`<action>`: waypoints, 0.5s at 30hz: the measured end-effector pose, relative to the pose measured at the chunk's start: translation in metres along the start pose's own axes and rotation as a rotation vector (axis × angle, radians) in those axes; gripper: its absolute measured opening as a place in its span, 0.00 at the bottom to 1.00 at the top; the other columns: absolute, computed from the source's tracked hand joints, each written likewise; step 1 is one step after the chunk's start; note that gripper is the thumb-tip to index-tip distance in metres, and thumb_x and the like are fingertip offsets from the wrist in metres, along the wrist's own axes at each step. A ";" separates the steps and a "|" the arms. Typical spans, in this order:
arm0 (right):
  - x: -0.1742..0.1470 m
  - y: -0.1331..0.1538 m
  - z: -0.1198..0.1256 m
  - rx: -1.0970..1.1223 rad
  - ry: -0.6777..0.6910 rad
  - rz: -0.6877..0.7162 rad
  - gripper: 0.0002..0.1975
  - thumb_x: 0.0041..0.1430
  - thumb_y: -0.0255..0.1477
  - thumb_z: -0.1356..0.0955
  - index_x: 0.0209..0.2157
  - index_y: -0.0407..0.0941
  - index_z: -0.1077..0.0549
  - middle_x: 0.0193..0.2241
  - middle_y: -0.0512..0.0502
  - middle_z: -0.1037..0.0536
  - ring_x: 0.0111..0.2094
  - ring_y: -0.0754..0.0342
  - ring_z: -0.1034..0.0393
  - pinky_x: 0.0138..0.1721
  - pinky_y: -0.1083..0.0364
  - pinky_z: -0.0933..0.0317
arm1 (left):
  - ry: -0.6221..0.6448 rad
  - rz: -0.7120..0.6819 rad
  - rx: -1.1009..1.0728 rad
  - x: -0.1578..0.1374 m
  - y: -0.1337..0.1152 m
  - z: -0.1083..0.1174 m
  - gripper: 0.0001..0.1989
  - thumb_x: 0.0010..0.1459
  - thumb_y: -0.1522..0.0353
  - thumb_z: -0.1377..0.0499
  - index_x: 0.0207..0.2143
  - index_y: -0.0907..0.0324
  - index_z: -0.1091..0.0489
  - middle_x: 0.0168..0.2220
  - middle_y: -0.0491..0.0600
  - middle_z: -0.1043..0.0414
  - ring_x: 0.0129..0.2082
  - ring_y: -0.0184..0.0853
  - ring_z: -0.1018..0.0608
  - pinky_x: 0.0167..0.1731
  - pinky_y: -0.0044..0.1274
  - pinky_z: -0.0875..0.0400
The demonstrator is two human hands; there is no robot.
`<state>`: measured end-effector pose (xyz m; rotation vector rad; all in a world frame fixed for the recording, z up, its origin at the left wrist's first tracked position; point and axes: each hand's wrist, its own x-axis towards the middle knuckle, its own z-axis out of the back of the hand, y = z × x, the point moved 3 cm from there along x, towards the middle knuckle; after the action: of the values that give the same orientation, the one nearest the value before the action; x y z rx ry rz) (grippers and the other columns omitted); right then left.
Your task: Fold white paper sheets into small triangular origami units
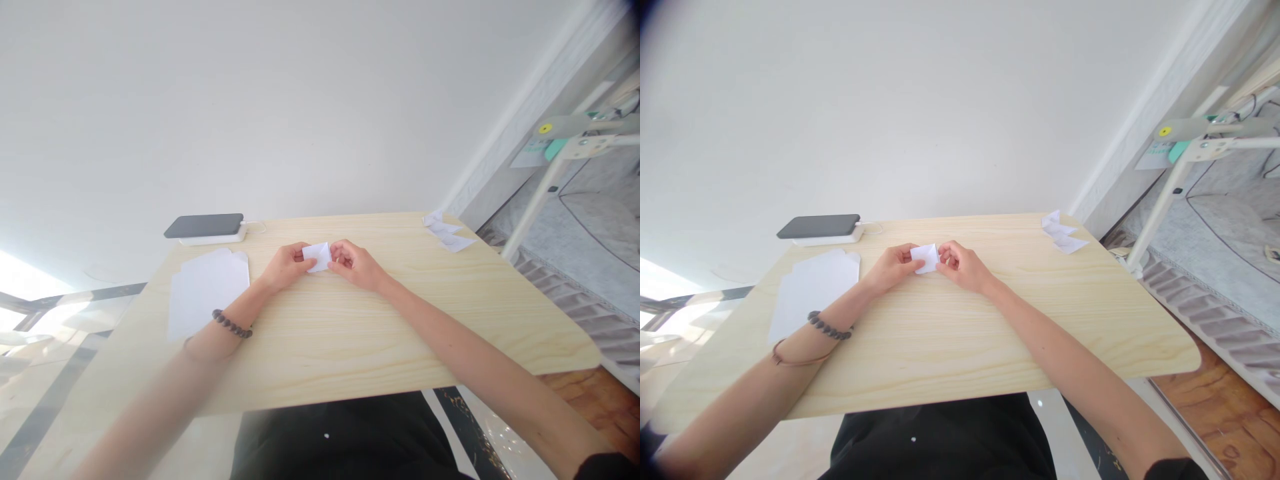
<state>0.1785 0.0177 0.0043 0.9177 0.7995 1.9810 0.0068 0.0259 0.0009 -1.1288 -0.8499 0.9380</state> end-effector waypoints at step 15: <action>0.000 -0.001 0.002 -0.052 -0.098 -0.015 0.12 0.50 0.33 0.36 0.37 0.44 0.35 0.18 0.55 0.34 0.19 0.62 0.40 0.22 0.61 0.46 | -0.082 -0.112 -0.013 0.001 -0.001 0.003 0.13 0.47 0.64 0.40 0.34 0.63 0.32 0.36 0.51 0.28 0.35 0.34 0.27 0.39 0.27 0.35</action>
<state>0.1805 0.0184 0.0046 0.9673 0.6953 1.9194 0.0052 0.0279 0.0024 -1.0480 -0.9770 0.8915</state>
